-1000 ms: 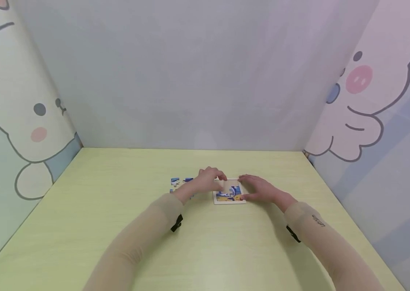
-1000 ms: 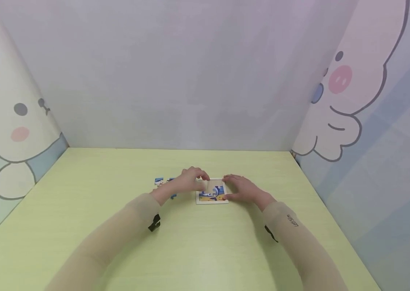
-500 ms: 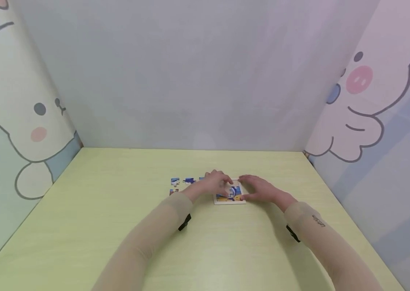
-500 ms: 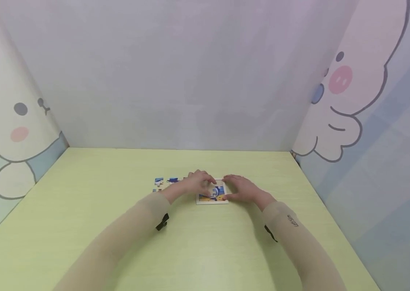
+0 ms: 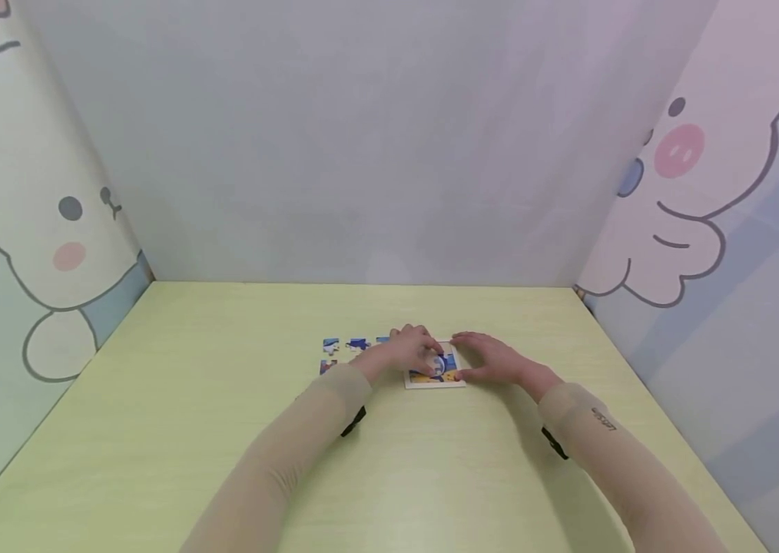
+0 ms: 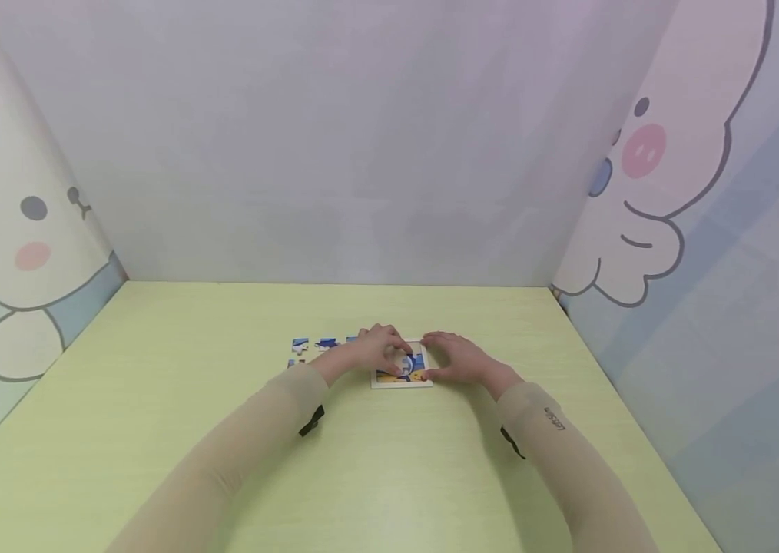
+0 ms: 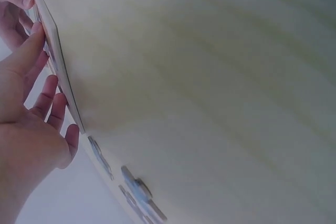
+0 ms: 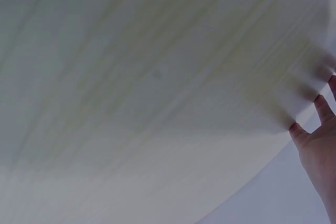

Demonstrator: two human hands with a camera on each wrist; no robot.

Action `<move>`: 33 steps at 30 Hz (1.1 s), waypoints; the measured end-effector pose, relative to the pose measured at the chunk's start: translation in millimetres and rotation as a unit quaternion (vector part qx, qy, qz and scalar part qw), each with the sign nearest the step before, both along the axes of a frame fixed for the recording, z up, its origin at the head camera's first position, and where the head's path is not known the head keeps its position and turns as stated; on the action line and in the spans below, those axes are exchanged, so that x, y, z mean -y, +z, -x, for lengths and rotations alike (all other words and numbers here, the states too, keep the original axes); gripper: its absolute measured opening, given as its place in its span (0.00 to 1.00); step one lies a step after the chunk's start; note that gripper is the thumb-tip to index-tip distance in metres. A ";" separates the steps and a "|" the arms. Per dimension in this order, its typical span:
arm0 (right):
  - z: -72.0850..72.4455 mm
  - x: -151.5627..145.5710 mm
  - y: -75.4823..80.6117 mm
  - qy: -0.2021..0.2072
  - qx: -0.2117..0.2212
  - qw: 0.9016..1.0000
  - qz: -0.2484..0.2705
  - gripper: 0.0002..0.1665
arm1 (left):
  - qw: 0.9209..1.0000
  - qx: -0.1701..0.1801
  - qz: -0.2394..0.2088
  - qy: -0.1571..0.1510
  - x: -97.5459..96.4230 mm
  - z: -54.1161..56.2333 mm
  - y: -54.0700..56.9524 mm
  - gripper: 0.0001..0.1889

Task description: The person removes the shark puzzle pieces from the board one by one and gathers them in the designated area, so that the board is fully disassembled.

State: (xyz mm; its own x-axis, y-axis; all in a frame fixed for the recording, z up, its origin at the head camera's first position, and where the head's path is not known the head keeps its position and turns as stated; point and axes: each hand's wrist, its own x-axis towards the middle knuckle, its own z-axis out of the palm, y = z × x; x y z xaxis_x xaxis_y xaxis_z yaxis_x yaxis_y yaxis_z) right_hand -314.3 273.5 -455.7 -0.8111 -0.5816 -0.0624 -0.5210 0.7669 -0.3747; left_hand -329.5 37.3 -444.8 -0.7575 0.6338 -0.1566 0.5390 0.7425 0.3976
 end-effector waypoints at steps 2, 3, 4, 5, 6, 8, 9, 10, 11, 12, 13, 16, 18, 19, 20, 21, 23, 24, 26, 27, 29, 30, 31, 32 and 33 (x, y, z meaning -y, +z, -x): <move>-0.7 0.1 0.3 0.001 -0.003 1.000 0.001 0.42 | 1.000 0.003 -0.001 0.001 -0.1 0.3 -0.3 0.23; -1.0 0.1 0.4 0.001 -0.004 1.000 0.002 0.42 | 1.000 0.004 -0.002 0.002 -0.1 0.3 -0.4 0.23; -0.8 0.3 0.4 0.002 -0.004 1.000 0.004 0.42 | 1.000 0.006 -0.004 0.003 0.2 0.3 -0.4 0.23; -0.6 0.6 0.2 0.002 -0.006 1.000 0.004 0.42 | 1.000 0.007 -0.006 0.004 0.6 0.3 -0.3 0.23; -0.6 0.8 0.2 0.001 -0.004 1.000 0.005 0.42 | 1.000 0.009 -0.008 0.005 1.0 0.2 -0.4 0.22; -0.5 1.3 -0.1 -0.003 -0.001 1.000 0.004 0.42 | 1.000 0.011 -0.013 0.007 1.5 -0.2 -0.8 0.22; -0.8 1.8 -0.1 -0.006 0.002 1.000 0.005 0.42 | 1.000 0.011 -0.015 0.008 1.9 -0.6 -1.4 0.22; -1.3 2.0 -0.1 -0.007 0.004 1.000 0.004 0.42 | 1.000 0.012 -0.019 0.009 2.2 -0.8 -1.8 0.22; -1.4 2.1 -0.2 -0.010 0.006 1.000 0.004 0.42 | 1.000 0.012 -0.021 0.011 2.2 -1.1 -2.2 0.22; -1.9 2.4 0.0 -0.013 0.010 1.000 0.004 0.42 | 1.000 0.012 -0.023 0.012 2.2 -1.5 -2.6 0.22; -2.1 2.4 -0.2 -0.015 0.011 1.000 0.002 0.42 | 1.000 0.012 -0.025 0.014 2.1 -1.7 -3.1 0.22; -2.3 1.6 -1.5 -0.020 0.012 1.000 -0.004 0.43 | 0.999 0.015 -0.031 0.017 1.5 -2.7 -2.2 0.22; -2.3 1.2 -2.1 -0.023 0.012 1.000 -0.005 0.44 | 0.999 0.017 -0.032 0.019 1.2 -3.4 -0.7 0.22; -2.4 0.6 -2.8 -0.024 0.011 1.000 -0.006 0.44 | 0.999 0.021 -0.037 0.021 0.9 -3.9 0.0 0.22; -2.5 0.1 -3.2 -0.026 0.011 1.000 -0.007 0.44 | 0.999 0.025 -0.043 0.023 0.6 -4.3 1.2 0.22; -2.7 -0.2 -3.4 -0.027 0.011 1.000 -0.006 0.44 | 0.998 0.029 -0.049 0.025 0.3 -4.5 1.9 0.22; -3.0 -0.8 -3.7 -0.026 0.010 1.000 -0.007 0.45 | 0.997 0.041 -0.066 0.030 -0.4 -4.2 2.9 0.21; -3.1 -0.9 -3.5 -0.027 0.011 1.000 -0.007 0.45 | 0.995 0.048 -0.077 0.033 -0.7 -3.9 3.4 0.20; -3.4 -1.0 -3.2 -0.027 0.010 1.000 -0.007 0.45 | 0.993 0.061 -0.097 0.036 -1.7 -3.0 3.8 0.19; -3.6 -0.8 -2.9 -0.025 0.010 1.000 -0.006 0.45 | 0.992 0.066 -0.103 0.037 -2.0 -2.6 4.0 0.18; -3.7 -0.3 -2.2 -0.024 0.010 1.000 -0.004 0.45 | 0.990 0.074 -0.115 0.038 -3.2 -1.8 4.0 0.16; -3.7 0.1 -1.8 -0.024 0.011 1.000 -0.003 0.45 | 0.989 0.076 -0.120 0.038 -3.7 -1.6 4.2 0.15; -3.8 0.3 -1.6 -0.023 0.010 1.000 -0.003 0.45 | 0.989 0.077 -0.123 0.037 -4.5 -1.4 4.4 0.14; -3.8 0.5 -1.4 -0.021 0.009 1.000 -0.001 0.45 | 0.989 0.075 -0.124 0.036 -5.4 -1.3 4.6 0.13; -3.7 0.7 -1.2 -0.020 0.009 1.000 -0.001 0.45 | 0.989 0.073 -0.125 0.034 -6.3 -1.3 4.9 0.12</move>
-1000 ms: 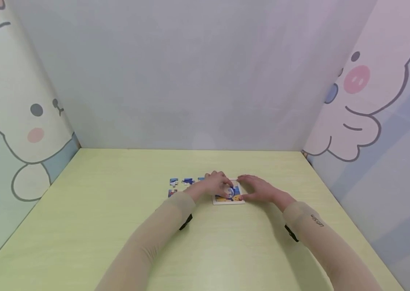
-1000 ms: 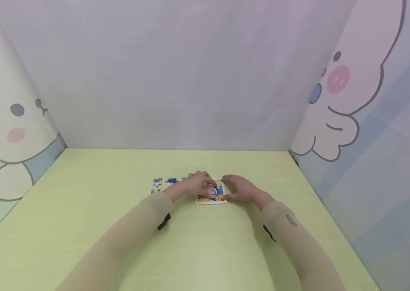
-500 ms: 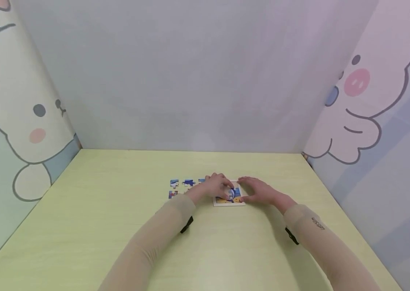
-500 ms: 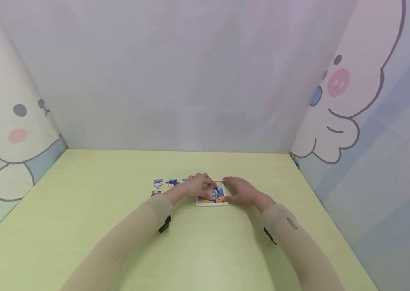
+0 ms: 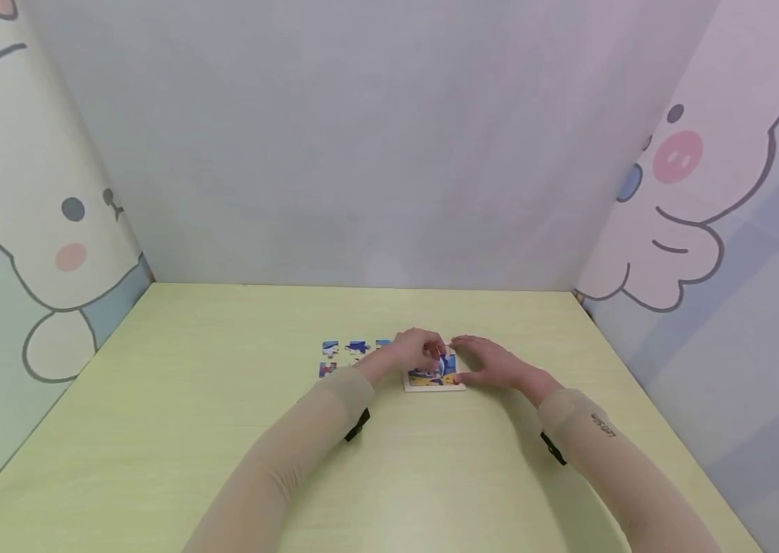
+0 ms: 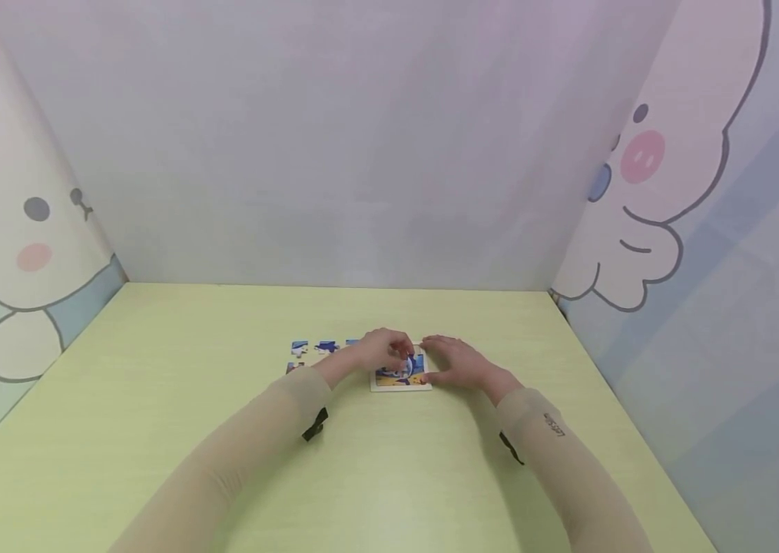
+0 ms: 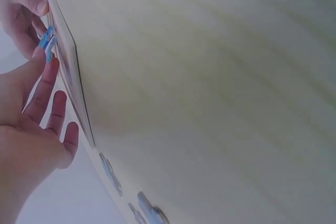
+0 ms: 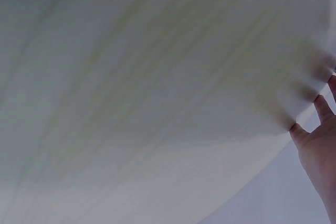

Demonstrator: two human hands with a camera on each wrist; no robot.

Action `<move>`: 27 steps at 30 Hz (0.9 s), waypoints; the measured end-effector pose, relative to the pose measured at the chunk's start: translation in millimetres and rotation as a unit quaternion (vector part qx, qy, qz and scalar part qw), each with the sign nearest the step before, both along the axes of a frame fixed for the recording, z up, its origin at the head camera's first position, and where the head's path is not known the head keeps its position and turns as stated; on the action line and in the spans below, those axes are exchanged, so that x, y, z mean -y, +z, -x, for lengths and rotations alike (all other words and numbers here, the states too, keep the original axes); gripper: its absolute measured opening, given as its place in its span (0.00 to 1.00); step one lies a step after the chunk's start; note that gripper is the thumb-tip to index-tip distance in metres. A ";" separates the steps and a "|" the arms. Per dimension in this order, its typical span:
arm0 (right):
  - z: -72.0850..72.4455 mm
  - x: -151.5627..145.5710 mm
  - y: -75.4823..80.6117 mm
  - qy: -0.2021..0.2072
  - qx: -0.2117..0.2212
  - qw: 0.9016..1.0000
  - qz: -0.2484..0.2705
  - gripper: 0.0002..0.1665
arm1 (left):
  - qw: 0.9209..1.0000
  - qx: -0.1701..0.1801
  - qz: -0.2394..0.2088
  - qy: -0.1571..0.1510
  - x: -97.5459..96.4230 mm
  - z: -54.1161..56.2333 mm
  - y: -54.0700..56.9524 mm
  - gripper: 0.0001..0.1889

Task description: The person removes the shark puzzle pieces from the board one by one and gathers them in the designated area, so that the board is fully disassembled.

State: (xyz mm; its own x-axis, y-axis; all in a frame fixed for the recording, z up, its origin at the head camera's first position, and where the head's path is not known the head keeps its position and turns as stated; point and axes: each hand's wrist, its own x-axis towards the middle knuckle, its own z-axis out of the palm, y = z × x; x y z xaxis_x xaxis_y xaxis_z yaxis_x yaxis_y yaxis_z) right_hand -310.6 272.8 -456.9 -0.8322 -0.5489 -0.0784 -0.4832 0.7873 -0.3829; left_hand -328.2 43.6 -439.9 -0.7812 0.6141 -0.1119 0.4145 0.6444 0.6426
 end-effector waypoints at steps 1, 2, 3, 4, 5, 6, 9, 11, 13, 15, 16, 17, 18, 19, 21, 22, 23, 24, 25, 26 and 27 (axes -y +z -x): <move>0.0 0.0 -0.1 0.001 -0.001 1.000 0.000 0.45 | 1.000 -0.002 -0.002 -0.001 -0.9 0.1 -0.1 0.11; 0.2 0.2 -0.3 0.003 -0.002 1.000 0.001 0.45 | 1.000 -0.004 -0.002 -0.002 -1.6 0.0 0.0 0.10; 0.4 0.1 -0.6 0.006 -0.004 1.000 0.001 0.45 | 1.000 -0.005 -0.004 0.000 -2.4 -0.3 0.1 0.09; 0.8 0.0 -1.1 0.008 -0.006 1.000 0.002 0.45 | 1.000 -0.007 -0.005 0.001 -3.3 -0.6 0.1 0.09; 1.2 0.0 -1.5 0.010 -0.007 1.000 0.003 0.44 | 1.000 -0.008 -0.006 0.001 -4.0 -0.7 -0.1 0.08; 1.6 -0.2 -2.0 0.011 -0.008 1.000 0.002 0.44 | 1.000 -0.009 -0.007 0.001 -4.7 -0.8 -0.6 0.08; 2.6 -1.0 -3.4 0.013 -0.013 1.000 0.000 0.45 | 1.000 -0.009 -0.010 -0.003 -6.5 -0.9 -2.3 0.09; 2.9 -1.5 -3.8 0.012 -0.013 1.000 -0.001 0.45 | 1.000 -0.015 -0.008 -0.011 -7.3 -0.6 -3.5 0.09; 2.8 -1.5 -3.7 0.013 -0.014 1.000 -0.001 0.46 | 1.000 -0.019 -0.007 -0.017 -7.6 -0.7 -3.9 0.10; 2.7 -0.8 -3.2 0.014 -0.014 1.000 0.000 0.45 | 1.000 -0.023 -0.005 -0.020 -7.2 -1.0 -3.7 0.09; 2.7 -0.5 -2.9 0.014 -0.013 1.000 0.000 0.45 | 0.999 -0.026 -0.004 -0.020 -7.0 -1.0 -3.3 0.09; 2.6 -0.1 -2.6 0.014 -0.012 1.000 0.001 0.45 | 0.999 -0.028 -0.004 -0.020 -6.8 -1.0 -3.0 0.09; 2.5 0.1 -2.4 0.013 -0.011 1.000 0.000 0.45 | 0.999 -0.028 -0.006 -0.018 -6.5 -1.0 -2.5 0.09; 2.5 0.4 -2.2 0.013 -0.011 1.000 0.000 0.45 | 0.999 -0.030 -0.008 -0.015 -6.2 -1.1 -1.9 0.09; 2.4 0.6 -2.0 0.010 -0.010 1.000 -0.002 0.46 | 0.999 -0.031 -0.013 -0.008 -5.1 -1.1 -0.6 0.09; 2.2 0.6 -1.8 0.009 -0.010 1.000 -0.003 0.46 | 0.999 -0.034 -0.013 -0.005 -4.2 -0.9 0.1 0.09; 2.1 0.6 -1.6 0.009 -0.010 1.000 -0.004 0.46 | 0.999 -0.034 -0.015 -0.002 -3.0 -0.7 1.1 0.09; 2.0 0.6 -1.4 0.009 -0.011 1.000 -0.006 0.46 | 0.999 -0.031 -0.018 0.001 -1.5 -0.5 2.2 0.09; 1.7 0.4 -1.1 0.010 -0.012 1.000 -0.005 0.46 | 0.999 -0.030 -0.019 0.002 0.2 -0.4 3.4 0.08; 1.5 0.3 -0.7 0.010 -0.013 1.000 -0.006 0.46 | 0.999 -0.028 -0.020 0.002 2.2 0.2 4.6 0.08; 1.4 0.3 -0.2 0.010 -0.014 1.000 -0.006 0.45 | 0.999 -0.028 -0.020 0.001 4.5 0.8 6.1 0.08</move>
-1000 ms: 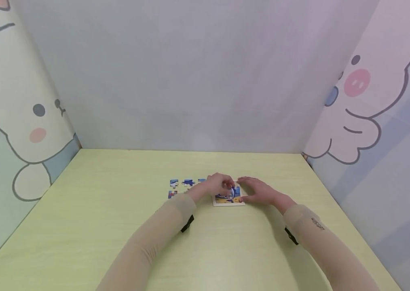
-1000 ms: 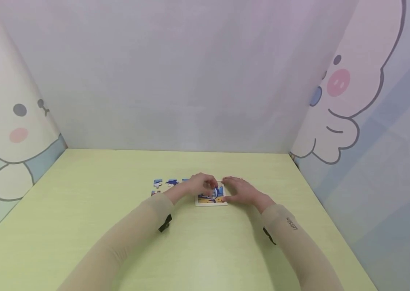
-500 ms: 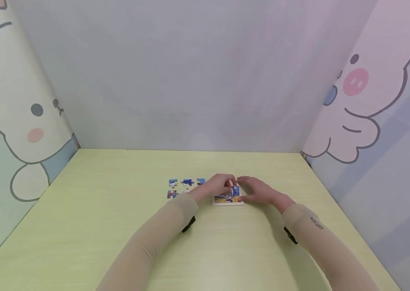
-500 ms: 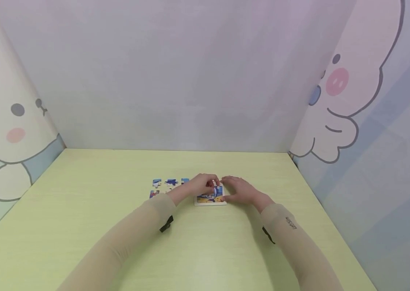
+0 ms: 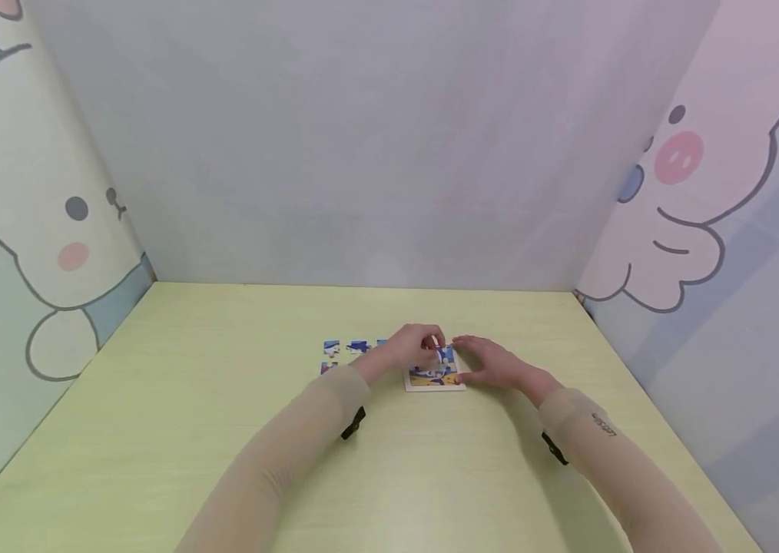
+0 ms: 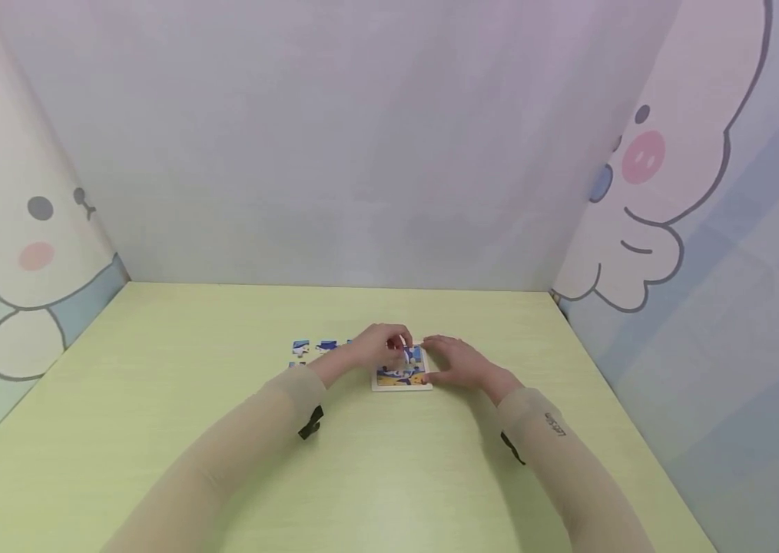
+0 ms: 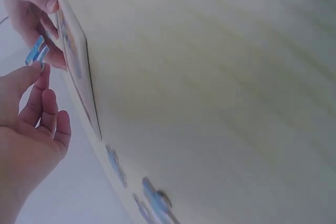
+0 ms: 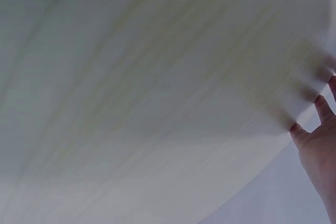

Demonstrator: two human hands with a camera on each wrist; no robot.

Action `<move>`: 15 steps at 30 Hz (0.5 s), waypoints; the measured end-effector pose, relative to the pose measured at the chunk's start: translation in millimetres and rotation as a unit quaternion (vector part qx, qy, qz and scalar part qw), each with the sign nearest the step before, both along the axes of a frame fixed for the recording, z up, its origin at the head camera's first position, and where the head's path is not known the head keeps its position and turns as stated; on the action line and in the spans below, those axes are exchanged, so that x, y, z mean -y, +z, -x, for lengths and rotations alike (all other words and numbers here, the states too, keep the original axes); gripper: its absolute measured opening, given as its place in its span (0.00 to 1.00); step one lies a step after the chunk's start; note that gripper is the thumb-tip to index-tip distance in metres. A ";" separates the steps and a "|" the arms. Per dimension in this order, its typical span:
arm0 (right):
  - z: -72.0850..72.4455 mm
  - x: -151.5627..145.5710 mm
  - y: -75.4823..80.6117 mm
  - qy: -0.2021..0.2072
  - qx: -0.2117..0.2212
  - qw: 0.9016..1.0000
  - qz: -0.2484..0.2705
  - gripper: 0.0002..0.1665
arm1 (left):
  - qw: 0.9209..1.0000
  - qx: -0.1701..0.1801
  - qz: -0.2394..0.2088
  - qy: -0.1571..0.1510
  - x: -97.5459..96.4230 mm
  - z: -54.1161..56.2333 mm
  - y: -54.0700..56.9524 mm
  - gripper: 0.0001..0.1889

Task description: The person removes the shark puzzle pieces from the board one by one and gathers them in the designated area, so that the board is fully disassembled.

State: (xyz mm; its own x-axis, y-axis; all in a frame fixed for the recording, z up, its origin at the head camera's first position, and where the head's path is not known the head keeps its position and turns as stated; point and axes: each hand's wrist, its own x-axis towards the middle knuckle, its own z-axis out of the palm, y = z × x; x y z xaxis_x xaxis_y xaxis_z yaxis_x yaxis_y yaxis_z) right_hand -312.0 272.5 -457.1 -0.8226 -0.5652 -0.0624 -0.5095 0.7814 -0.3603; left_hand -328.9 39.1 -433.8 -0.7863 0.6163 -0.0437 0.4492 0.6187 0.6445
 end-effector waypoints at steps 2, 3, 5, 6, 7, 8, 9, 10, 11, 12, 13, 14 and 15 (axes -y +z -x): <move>-0.2 0.0 0.6 0.001 -0.001 1.000 0.001 0.44 | 1.000 0.001 -0.004 -0.004 4.8 1.7 3.3 0.08; -0.4 0.0 0.9 0.000 0.000 1.000 0.000 0.44 | 1.000 0.001 -0.005 -0.007 7.5 2.6 5.1 0.07; -0.7 0.4 1.6 -0.002 0.004 1.000 0.002 0.44 | 1.000 0.000 -0.009 -0.014 13.3 4.1 9.3 0.08; -0.9 0.7 1.8 -0.004 0.006 1.000 0.002 0.44 | 1.000 0.000 -0.009 -0.018 16.1 4.6 11.6 0.08; -1.1 0.9 2.1 -0.005 0.008 1.000 0.002 0.44 | 1.000 0.002 -0.010 -0.021 19.0 4.9 13.9 0.08; -1.2 1.2 2.4 -0.006 0.010 1.000 0.001 0.44 | 1.000 0.005 -0.009 -0.024 22.0 5.2 16.0 0.08; -1.4 1.4 2.5 -0.007 0.010 1.000 0.000 0.44 | 1.000 0.009 -0.008 -0.025 25.0 5.1 18.3 0.08; -1.5 1.5 2.5 -0.007 0.010 1.000 0.000 0.45 | 1.000 0.013 -0.007 -0.027 27.8 5.3 20.3 0.08; -1.4 1.5 2.4 -0.008 0.010 1.000 0.000 0.44 | 1.000 0.016 -0.003 -0.027 30.5 5.6 21.8 0.07; -1.2 1.5 2.2 -0.008 0.009 1.000 -0.001 0.45 | 1.000 0.017 0.001 -0.026 33.0 5.8 23.2 0.07; -1.0 1.4 1.9 -0.008 0.008 1.000 -0.002 0.45 | 0.999 0.018 0.004 -0.026 35.4 6.4 23.9 0.07; -0.7 1.3 1.4 -0.008 0.009 1.000 -0.002 0.45 | 0.999 0.018 0.007 -0.026 37.6 6.4 24.9 0.07; -0.5 1.2 1.0 -0.007 0.008 1.000 -0.003 0.45 | 0.999 0.018 0.009 -0.026 39.7 6.3 25.9 0.07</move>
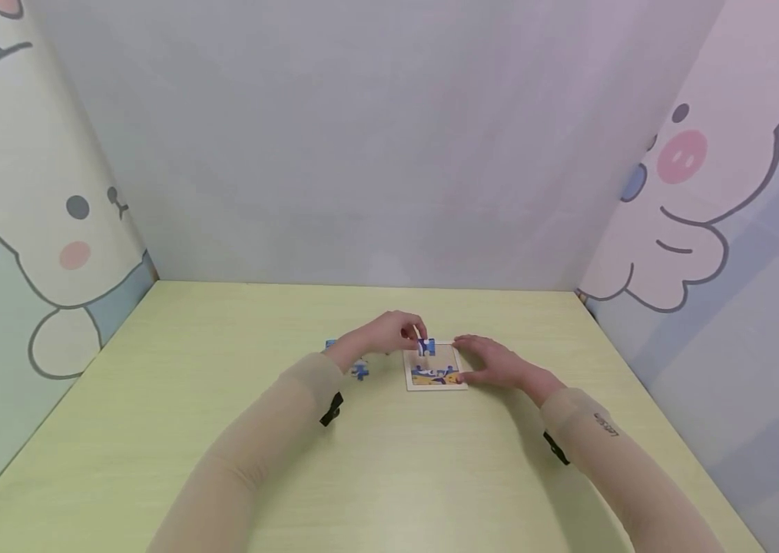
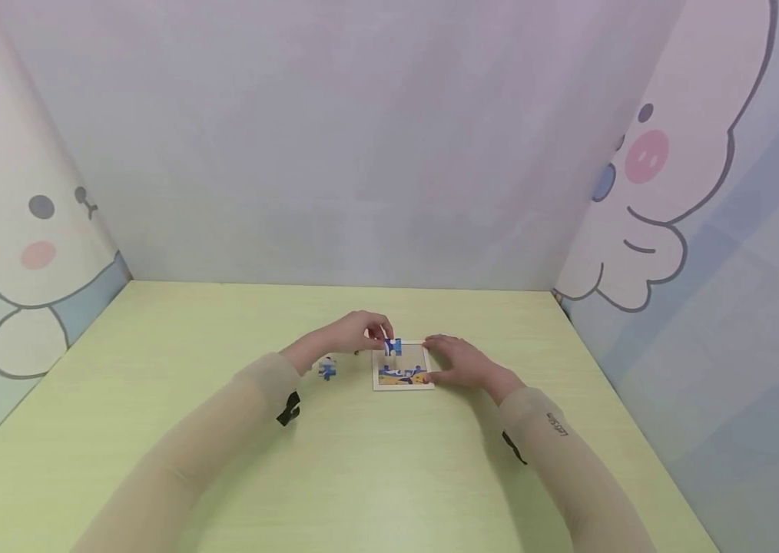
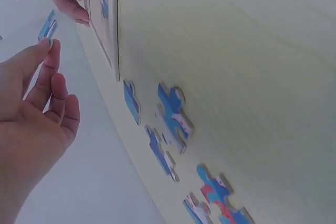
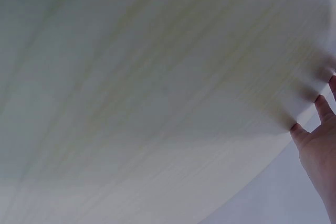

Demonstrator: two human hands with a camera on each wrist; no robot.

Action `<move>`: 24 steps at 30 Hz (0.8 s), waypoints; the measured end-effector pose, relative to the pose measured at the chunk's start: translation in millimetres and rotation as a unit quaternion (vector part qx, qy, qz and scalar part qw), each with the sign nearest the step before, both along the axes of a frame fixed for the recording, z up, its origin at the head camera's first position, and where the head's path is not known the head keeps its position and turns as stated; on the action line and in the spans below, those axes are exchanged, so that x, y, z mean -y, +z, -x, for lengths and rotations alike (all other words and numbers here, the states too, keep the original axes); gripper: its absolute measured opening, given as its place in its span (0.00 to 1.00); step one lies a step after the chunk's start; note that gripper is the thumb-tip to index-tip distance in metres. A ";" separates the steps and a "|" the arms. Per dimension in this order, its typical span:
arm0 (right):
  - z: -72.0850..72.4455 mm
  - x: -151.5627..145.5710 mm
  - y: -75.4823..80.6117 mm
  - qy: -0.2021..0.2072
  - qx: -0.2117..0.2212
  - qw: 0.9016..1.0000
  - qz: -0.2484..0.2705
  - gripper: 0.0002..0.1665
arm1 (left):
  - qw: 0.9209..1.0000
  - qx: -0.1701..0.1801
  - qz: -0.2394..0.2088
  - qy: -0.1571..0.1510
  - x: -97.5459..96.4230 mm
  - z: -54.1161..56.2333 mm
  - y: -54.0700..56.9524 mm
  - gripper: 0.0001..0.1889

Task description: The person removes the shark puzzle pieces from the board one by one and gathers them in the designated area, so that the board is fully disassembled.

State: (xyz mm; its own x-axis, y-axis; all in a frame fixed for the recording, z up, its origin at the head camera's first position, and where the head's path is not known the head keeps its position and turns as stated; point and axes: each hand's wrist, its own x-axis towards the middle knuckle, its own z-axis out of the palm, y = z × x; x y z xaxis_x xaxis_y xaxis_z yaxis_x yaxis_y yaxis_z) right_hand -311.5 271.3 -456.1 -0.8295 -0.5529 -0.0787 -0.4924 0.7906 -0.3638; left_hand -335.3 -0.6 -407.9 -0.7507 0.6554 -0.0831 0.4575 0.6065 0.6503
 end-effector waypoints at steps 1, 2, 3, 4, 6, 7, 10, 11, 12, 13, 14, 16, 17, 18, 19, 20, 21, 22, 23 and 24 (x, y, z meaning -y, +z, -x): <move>0.3 -0.2 -0.5 0.001 0.000 1.000 0.000 0.45 | 1.000 -0.002 0.002 -0.001 1.9 -0.2 0.7 0.07; 0.6 -0.5 -1.1 0.002 -0.001 1.000 0.000 0.45 | 1.000 -0.003 0.004 -0.002 3.9 -0.6 1.2 0.07; 1.0 -0.7 -1.7 0.002 -0.001 1.000 -0.001 0.45 | 1.000 -0.003 0.005 -0.005 5.9 -1.1 1.9 0.07; 1.3 -1.0 -2.3 0.003 -0.001 1.000 -0.001 0.45 | 1.000 -0.001 0.005 -0.007 8.0 -1.8 2.3 0.07; 1.8 -1.8 -3.1 0.005 -0.003 1.000 -0.001 0.45 | 1.000 0.004 0.006 -0.010 12.8 -2.9 2.1 0.06; 2.2 -2.1 -3.6 0.005 -0.003 1.000 -0.001 0.45 | 1.000 0.007 0.008 -0.011 15.1 -3.4 1.5 0.06; 3.1 -2.8 -4.1 0.007 -0.006 1.000 -0.006 0.46 | 1.000 0.012 0.013 -0.012 22.2 -4.6 -1.3 0.06; 3.3 -2.9 -4.0 0.007 -0.007 1.000 -0.009 0.46 | 1.000 0.012 0.014 -0.013 24.5 -5.2 -2.3 0.06; 3.5 -2.9 -3.9 0.006 -0.008 1.000 -0.011 0.46 | 1.000 0.012 0.017 -0.014 26.5 -6.0 -3.1 0.06; 3.6 -2.9 -3.9 0.007 -0.010 1.000 -0.012 0.46 | 1.000 0.012 0.020 -0.013 28.7 -6.6 -4.2 0.06; 3.7 -3.0 -3.8 0.007 -0.011 1.000 -0.013 0.46 | 1.000 0.011 0.024 -0.012 30.9 -7.3 -5.4 0.06; 3.6 -2.9 -3.2 0.006 -0.010 1.000 -0.011 0.46 | 1.000 0.012 0.027 -0.009 35.2 -9.0 -7.7 0.06; 3.4 -2.9 -2.9 0.007 -0.011 1.000 -0.007 0.46 | 1.000 0.011 0.028 -0.008 37.2 -9.7 -9.1 0.06; 3.1 -2.8 -2.7 0.007 -0.011 1.000 -0.006 0.46 | 0.999 0.009 0.031 -0.006 39.1 -10.1 -11.0 0.06; 2.7 -2.8 -2.5 0.008 -0.012 1.000 -0.004 0.45 | 0.999 0.008 0.031 -0.004 41.0 -10.6 -12.6 0.06; 2.4 -2.6 -2.3 0.005 -0.010 1.000 -0.004 0.45 | 1.000 0.008 0.030 -0.005 42.8 -11.0 -14.4 0.05; 1.8 -2.2 -2.1 0.004 -0.009 1.000 -0.003 0.45 | 1.000 0.008 0.029 -0.005 44.6 -11.4 -16.3 0.05; 1.1 -1.8 -2.0 0.004 -0.007 1.000 -0.002 0.45 | 1.000 0.007 0.029 -0.006 46.3 -11.7 -18.2 0.05; 0.5 -1.3 -1.7 0.002 -0.005 1.000 -0.002 0.45 | 1.000 0.008 0.029 -0.008 47.8 -12.0 -19.8 0.05; 0.0 -0.8 -1.5 0.000 -0.002 1.000 -0.002 0.45 | 1.000 0.009 0.028 -0.009 49.2 -12.7 -21.1 0.05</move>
State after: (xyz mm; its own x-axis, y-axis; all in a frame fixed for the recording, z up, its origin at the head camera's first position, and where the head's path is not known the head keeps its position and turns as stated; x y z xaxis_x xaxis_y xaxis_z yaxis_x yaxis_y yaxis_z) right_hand -311.5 272.2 -457.6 -0.8293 -0.5534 -0.0773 -0.4949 0.7917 -0.3583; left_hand -322.5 -49.8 -429.0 -0.7365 0.6631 -0.1338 0.4572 0.6338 0.6239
